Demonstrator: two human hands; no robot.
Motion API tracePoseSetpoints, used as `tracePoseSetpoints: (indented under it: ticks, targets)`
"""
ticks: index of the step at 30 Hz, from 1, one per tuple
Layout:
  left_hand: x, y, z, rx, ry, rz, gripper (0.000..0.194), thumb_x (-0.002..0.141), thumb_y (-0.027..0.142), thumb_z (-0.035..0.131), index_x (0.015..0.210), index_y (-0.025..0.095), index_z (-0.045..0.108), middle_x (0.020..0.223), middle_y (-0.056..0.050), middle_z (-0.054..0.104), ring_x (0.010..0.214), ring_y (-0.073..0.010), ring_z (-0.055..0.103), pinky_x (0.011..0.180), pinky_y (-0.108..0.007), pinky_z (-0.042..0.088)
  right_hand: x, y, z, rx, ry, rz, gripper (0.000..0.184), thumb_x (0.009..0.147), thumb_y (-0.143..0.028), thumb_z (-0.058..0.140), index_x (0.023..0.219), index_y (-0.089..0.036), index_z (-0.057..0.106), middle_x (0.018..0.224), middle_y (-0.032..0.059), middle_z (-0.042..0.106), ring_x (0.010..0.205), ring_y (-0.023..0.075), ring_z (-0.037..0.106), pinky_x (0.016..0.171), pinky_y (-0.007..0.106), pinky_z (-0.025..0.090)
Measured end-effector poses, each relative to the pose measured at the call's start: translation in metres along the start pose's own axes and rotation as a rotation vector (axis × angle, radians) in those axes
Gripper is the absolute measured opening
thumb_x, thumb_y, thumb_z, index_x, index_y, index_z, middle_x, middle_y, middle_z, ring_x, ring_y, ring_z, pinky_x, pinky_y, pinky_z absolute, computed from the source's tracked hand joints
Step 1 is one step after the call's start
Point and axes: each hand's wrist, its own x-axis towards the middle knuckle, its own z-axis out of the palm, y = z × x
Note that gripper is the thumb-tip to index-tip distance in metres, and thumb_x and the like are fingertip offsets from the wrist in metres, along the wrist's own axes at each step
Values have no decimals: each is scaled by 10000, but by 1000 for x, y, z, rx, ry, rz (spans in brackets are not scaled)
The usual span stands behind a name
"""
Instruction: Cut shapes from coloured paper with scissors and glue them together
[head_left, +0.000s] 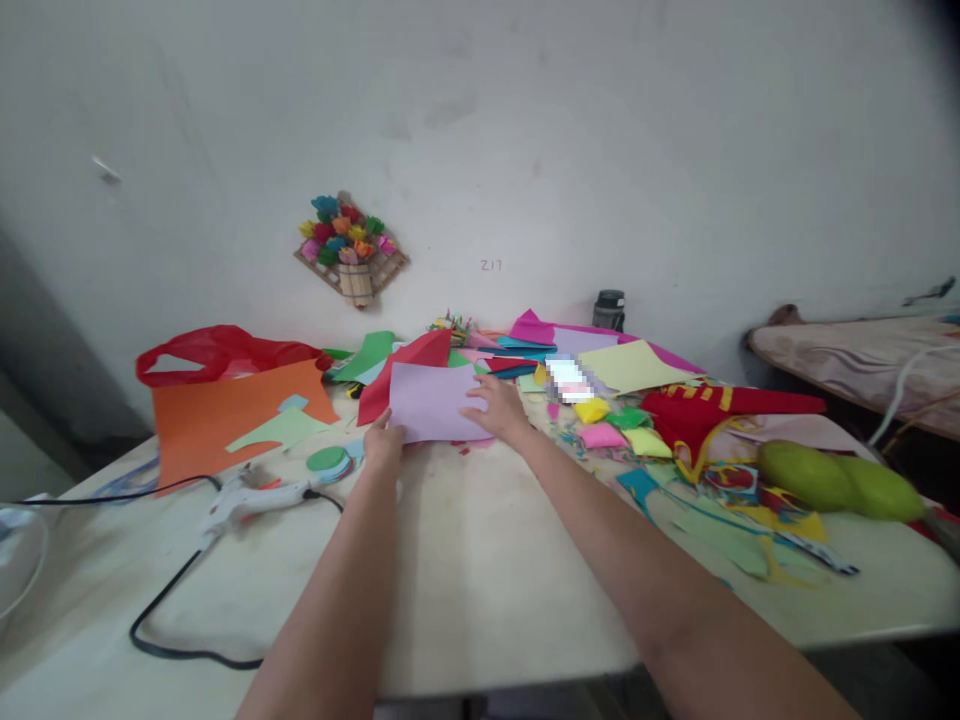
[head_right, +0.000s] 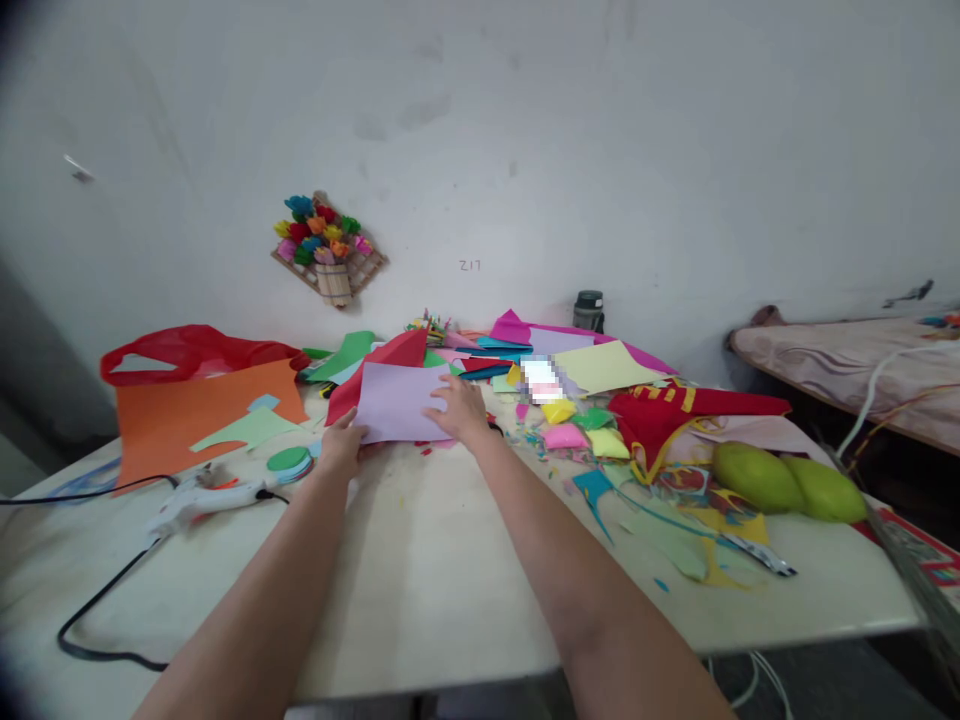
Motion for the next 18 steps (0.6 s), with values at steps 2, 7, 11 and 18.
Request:
tracePoseSetpoints:
  ticks: [2, 7, 11, 18]
  targets:
    - [-1, 0, 1, 48, 37, -78, 537, 651, -13, 495, 1147, 187, 544, 1004, -90, 541, 715, -170, 613, 693, -422, 537, -8, -8, -3, -33, -72, -221, 390, 648, -433, 696, 965, -209, 657, 1194, 79, 538, 1052, 229, 500, 907, 391, 343]
    - [-5, 1, 0, 58, 23, -86, 319, 653, -10, 486, 905, 148, 601, 948, -99, 544, 778, -187, 602, 680, -396, 539, -25, -22, -6, -204, -173, -397, 275, 716, -304, 677, 948, -163, 641, 1010, 88, 599, 923, 212, 515, 798, 346, 346]
    - [-7, -1, -2, 55, 38, -77, 185, 658, -2, 506, 734, 152, 575, 868, -94, 552, 835, -206, 600, 678, -384, 536, -30, -24, -2, -282, -224, -414, 177, 796, -286, 595, 898, -154, 652, 918, 83, 614, 884, 207, 514, 753, 329, 337]
    - [-10, 1, -1, 41, 48, -88, 151, 668, -1, 507, 663, 141, 559, 932, -115, 564, 915, -231, 597, 681, -384, 532, -28, -23, 5, -284, -208, -423, 137, 825, -231, 542, 841, -166, 661, 904, 89, 619, 885, 209, 519, 741, 331, 343]
